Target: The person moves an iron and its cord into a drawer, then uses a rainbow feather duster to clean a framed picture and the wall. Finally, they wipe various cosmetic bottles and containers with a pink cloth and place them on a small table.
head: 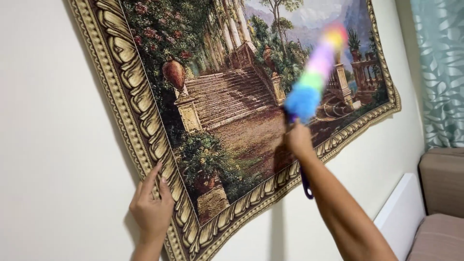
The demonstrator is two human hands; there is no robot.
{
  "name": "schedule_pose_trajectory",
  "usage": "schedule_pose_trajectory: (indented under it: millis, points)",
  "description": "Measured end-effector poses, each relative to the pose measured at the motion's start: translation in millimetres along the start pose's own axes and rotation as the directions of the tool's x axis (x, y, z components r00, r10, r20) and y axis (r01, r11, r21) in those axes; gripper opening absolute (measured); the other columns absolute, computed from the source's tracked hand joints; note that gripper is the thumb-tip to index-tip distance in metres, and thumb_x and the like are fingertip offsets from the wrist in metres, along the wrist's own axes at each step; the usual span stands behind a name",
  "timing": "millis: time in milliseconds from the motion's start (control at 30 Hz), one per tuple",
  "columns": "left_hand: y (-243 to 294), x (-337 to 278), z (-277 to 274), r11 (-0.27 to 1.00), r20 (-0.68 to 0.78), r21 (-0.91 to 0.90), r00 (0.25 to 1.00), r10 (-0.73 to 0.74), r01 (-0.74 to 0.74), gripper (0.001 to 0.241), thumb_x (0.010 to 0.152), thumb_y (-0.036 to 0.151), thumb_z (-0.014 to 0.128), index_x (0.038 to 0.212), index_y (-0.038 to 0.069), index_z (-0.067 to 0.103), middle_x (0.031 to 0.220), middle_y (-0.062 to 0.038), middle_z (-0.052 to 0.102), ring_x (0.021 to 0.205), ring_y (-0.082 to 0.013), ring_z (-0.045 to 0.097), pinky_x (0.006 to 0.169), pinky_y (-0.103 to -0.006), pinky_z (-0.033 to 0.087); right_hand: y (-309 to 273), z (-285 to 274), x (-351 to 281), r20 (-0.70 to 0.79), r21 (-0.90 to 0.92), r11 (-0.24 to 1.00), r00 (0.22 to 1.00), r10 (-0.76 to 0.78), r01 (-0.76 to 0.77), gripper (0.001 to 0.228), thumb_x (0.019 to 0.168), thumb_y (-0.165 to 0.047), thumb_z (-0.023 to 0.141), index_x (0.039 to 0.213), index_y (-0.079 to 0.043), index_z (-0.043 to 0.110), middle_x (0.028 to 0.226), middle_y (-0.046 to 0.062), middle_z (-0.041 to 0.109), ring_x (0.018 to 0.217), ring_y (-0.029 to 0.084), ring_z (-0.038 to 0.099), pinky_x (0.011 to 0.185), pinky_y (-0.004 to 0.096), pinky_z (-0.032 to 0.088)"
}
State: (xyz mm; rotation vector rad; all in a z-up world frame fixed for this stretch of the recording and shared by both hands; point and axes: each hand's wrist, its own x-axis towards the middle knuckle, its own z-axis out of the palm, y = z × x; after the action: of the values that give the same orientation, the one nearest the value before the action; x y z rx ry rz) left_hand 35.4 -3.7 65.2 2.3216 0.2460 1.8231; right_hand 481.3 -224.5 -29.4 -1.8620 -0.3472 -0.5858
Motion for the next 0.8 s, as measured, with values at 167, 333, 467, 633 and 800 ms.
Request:
schedule_pose_trajectory:
  millis: [167,333,467,633,800]
  points:
    - [3,0,-5,0.997,-0.005,0.07,0.999,0.034,-0.034,0.035,0.095,0.013,0.067,0.129,0.017,0.069,0.125,-0.024,0.07,0.036,-0.002,0.048,0.031,-0.0186,0.04,-22,-60,17,0.062,0.176,0.976,0.991,0.12,-0.129,0.036,0.108,-0.013,0.039,0.14,-0.007,0.055,0.129,0.018,0.06,0.073,0.034,0.072,0.059,0.043,0.059]
    - [-20,-1,1,0.992,0.002,0.119,0.999,0.052,-0.052,0.033,0.093,0.014,0.066,0.126,0.018,0.071,0.124,-0.023,0.07,0.038,-0.0058,0.056,0.032,-0.0194,0.044,4,-91,99,-0.094,0.152,0.922,0.923,0.373,-0.357,0.029,0.1,-0.026,0.061,0.12,-0.007,0.071,0.102,0.027,0.072,0.09,0.042,0.075,0.081,0.05,0.059]
    - [-33,-15,7,0.988,-0.033,0.13,0.995,0.091,-0.086,0.029,0.095,0.015,0.066,0.123,0.016,0.072,0.115,-0.021,0.075,0.06,-0.0131,0.071,0.041,-0.0204,0.051,18,-78,108,-0.169,0.024,0.998,0.984,0.056,-0.053,0.028,0.102,-0.023,0.063,0.125,-0.01,0.074,0.103,0.03,0.073,0.095,0.043,0.072,0.086,0.051,0.055]
    - [-37,-9,10,0.973,-0.102,0.124,0.973,0.207,-0.194,0.027,0.095,0.012,0.067,0.122,0.01,0.072,0.109,-0.02,0.075,0.073,-0.0175,0.075,0.048,-0.0211,0.054,12,-85,91,-0.227,0.048,0.992,0.965,0.128,-0.12,0.028,0.099,-0.026,0.067,0.124,-0.016,0.076,0.105,0.029,0.072,0.098,0.042,0.07,0.086,0.049,0.054]
    - [-28,-12,8,0.967,-0.119,0.215,0.98,0.162,-0.133,0.024,0.093,0.008,0.069,0.116,0.01,0.075,0.085,-0.007,0.072,0.055,-0.0139,0.061,0.042,-0.0223,0.047,-115,-55,63,0.094,0.375,0.923,0.994,0.058,-0.089,0.034,0.105,-0.01,0.052,0.135,-0.002,0.067,0.089,0.003,0.07,0.063,0.008,0.065,0.05,0.024,0.053]
